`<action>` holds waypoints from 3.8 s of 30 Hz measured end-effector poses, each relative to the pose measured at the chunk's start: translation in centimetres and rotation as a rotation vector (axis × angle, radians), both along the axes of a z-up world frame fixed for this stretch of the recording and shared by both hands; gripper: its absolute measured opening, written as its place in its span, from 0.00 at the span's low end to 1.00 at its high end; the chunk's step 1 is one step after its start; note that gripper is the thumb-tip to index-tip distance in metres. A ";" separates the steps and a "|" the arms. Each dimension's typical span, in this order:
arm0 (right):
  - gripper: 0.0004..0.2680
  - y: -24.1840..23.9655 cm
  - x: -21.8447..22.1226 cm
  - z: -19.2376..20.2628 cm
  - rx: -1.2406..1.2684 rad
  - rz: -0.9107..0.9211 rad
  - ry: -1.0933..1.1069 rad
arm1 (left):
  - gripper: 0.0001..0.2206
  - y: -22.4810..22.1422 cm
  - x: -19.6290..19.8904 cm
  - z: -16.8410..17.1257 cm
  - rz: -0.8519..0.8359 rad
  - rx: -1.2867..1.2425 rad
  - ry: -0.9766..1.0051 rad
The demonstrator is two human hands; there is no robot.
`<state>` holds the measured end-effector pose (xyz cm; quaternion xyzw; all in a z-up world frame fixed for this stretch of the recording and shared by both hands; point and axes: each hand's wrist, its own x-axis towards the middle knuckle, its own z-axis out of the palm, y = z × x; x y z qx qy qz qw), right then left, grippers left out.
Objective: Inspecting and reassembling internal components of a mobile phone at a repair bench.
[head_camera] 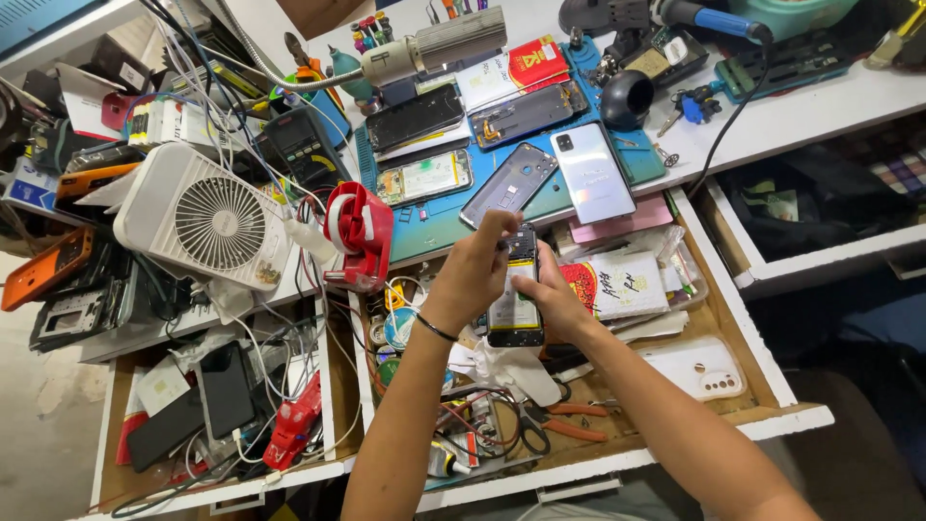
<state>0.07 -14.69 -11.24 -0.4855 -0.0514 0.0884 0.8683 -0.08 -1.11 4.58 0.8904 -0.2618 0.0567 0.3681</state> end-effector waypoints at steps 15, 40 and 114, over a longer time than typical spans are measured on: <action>0.25 0.0 -2.3 2.8 0.011 -0.008 0.006 | 0.19 -0.1 -0.5 1.2 0.103 0.060 -0.111; 0.25 0.1 -2.1 1.7 0.069 0.035 0.050 | 0.18 0.3 -0.3 0.1 0.206 0.202 -0.219; 0.15 0.4 -2.8 8.6 -0.296 0.007 -0.174 | 0.09 3.8 -5.1 -8.5 0.278 -0.982 0.794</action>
